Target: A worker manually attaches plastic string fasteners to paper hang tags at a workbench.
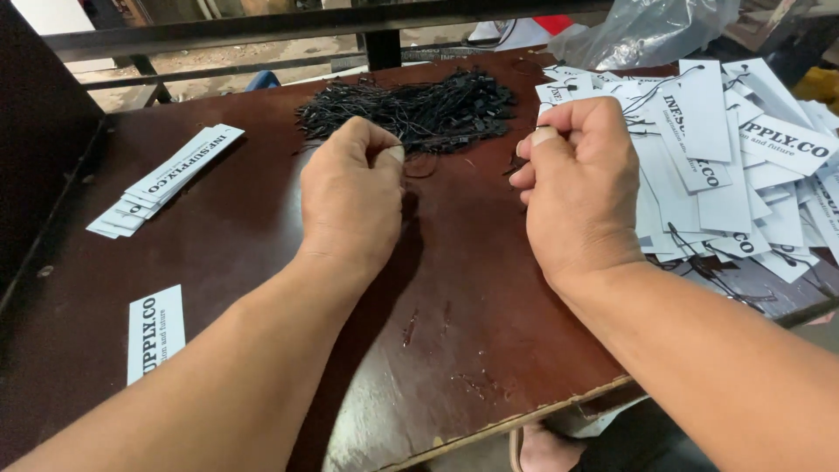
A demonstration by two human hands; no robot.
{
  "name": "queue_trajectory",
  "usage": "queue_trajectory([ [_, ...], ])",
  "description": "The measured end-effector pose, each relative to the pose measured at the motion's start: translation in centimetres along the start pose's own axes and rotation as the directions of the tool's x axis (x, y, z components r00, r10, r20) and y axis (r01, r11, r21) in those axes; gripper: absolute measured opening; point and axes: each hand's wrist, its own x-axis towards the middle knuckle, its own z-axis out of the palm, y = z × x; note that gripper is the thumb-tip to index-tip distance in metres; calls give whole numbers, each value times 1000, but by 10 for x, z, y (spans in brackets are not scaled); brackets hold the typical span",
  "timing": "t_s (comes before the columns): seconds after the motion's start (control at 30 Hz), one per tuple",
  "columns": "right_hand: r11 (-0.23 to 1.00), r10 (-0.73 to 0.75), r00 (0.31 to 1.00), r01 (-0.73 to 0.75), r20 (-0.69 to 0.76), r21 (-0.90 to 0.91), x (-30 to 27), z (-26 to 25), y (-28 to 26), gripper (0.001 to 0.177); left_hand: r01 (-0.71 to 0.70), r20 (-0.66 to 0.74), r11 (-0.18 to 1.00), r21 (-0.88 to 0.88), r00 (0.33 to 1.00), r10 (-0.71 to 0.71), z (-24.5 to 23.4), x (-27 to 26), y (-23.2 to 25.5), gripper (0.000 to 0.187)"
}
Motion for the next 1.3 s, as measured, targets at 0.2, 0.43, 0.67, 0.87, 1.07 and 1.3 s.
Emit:
queue_trajectory([
  [0.2, 982, 186, 982, -187, -24, -16, -7, -1, -19, 13, 131, -66, 990, -46, 989, -134, -1, 11, 7, 11],
  [0.43, 986, 164, 986, -164, -19, 6, 3, 4, -9, 20, 205, -98, 923, -326, 964, -249, -18, 37, 0, 13],
  [0.67, 964, 252, 967, -246, -46, 102, 8, 9, -6, 20, 225, -94, 926, -303, 960, -264, -33, 34, -6, 11],
  [0.87, 983, 161, 986, -157, -43, 93, 7, 10, 0, 16, 230, -114, 959, -165, 961, -250, -40, 18, 7, 13],
  [1.07, 996, 34, 996, -27, 81, -82, 0, 6, -4, 12, 257, -20, 936, -239, 963, -269, -31, -9, 17, 5],
  [1.3, 984, -25, 986, 53, 166, -168, -12, 3, -18, 13, 91, -35, 995, -29, 995, -92, -19, -13, 2, 17],
])
